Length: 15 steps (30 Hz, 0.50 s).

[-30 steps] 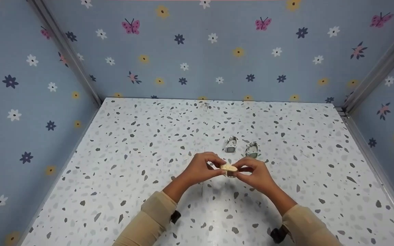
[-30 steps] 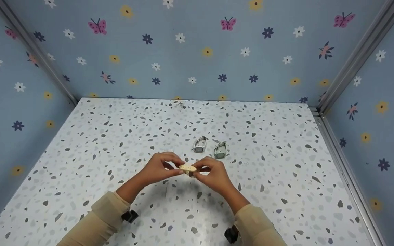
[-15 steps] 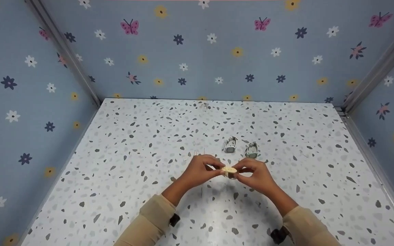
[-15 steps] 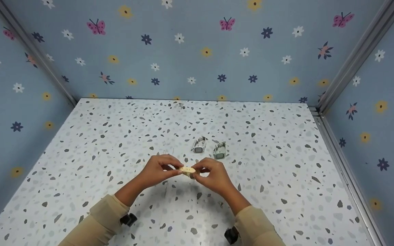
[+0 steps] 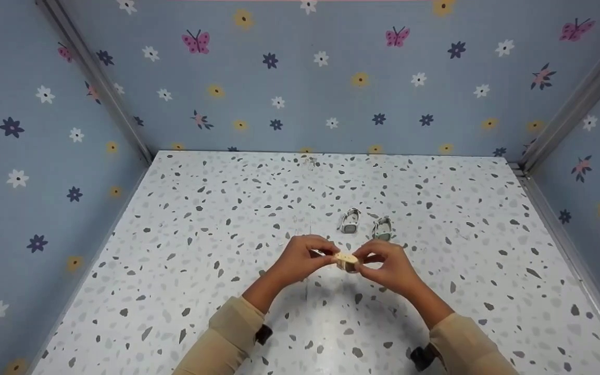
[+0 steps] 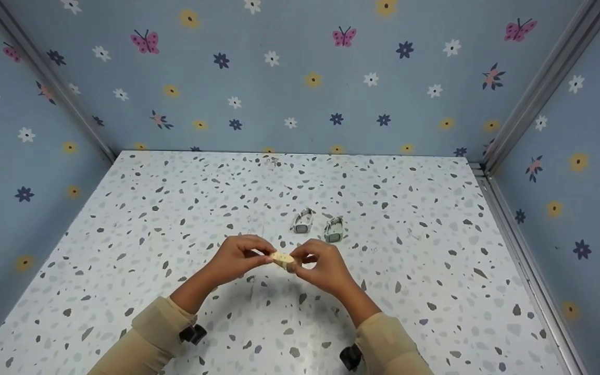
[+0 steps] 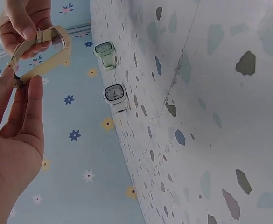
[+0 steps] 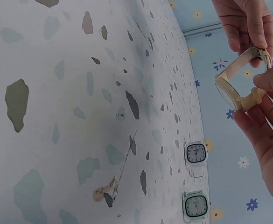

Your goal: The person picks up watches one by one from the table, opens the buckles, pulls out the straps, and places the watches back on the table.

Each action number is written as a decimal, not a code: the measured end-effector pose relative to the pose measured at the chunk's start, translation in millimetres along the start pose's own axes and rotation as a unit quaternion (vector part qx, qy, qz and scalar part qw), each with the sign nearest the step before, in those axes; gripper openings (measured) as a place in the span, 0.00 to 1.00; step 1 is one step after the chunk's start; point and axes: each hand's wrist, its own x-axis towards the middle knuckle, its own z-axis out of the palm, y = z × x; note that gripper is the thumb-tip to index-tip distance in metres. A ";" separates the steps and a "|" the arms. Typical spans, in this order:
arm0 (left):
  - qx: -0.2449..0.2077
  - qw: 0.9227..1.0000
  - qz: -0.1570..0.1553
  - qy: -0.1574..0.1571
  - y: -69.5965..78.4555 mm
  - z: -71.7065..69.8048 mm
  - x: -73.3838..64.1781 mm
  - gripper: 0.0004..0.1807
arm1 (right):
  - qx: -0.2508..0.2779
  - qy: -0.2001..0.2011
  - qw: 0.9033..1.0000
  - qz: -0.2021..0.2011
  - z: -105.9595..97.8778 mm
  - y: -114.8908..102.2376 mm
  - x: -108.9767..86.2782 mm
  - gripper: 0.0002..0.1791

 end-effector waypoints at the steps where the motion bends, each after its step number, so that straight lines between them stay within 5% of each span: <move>1: -0.004 1.000 -0.002 0.001 -0.5 -0.2 0.3 0.07 | -0.001 -0.001 1.000 0.000 0.0 0.0 0.3 0.08; 9: -0.029 0.999 -0.022 0.001 2.8 -1.2 0.1 0.09 | 0.005 -0.005 1.000 0.015 0.3 12.6 -0.4 0.10; 15: -0.041 0.999 -0.026 -0.003 26.0 -4.5 -4.0 0.08 | 0.013 -0.001 0.999 0.031 1.1 34.4 -2.8 0.11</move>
